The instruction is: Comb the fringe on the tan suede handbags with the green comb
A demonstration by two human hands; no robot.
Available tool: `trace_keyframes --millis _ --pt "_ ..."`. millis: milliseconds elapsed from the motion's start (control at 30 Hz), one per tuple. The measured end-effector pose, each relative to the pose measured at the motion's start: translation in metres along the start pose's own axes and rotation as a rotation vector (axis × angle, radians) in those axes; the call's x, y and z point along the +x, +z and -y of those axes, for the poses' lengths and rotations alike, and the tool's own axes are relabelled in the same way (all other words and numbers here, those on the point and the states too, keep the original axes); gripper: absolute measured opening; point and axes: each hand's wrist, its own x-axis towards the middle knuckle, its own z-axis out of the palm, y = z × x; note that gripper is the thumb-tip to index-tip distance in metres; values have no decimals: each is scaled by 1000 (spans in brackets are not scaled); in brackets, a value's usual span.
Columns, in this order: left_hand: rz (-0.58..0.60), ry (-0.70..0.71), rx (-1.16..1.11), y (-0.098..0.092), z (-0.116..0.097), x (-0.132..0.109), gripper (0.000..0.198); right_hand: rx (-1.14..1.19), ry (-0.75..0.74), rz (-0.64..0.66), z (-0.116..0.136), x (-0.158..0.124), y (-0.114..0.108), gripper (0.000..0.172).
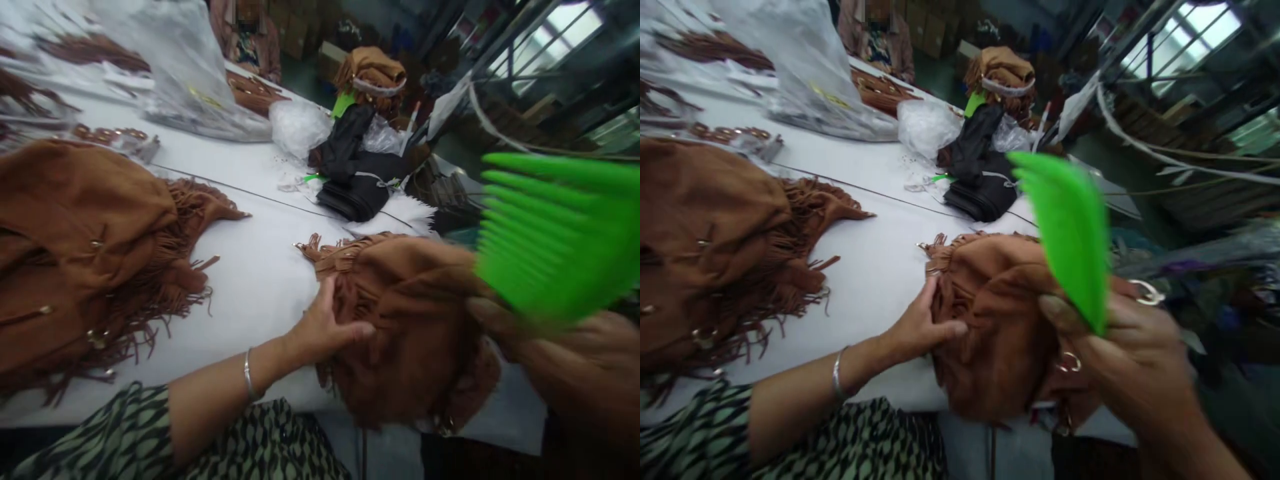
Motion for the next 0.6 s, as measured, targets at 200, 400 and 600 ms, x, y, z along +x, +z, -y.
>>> trace_keyframes --millis 200,400,600 --pt "-316 -313 -404 -92 77 -24 38 224 183 197 -39 26 101 40" --pt "-551 -481 -615 -123 128 -80 30 369 594 344 -123 2 221 56" --pt "-716 -519 -755 -119 129 -86 23 396 456 517 -93 -54 277 46"
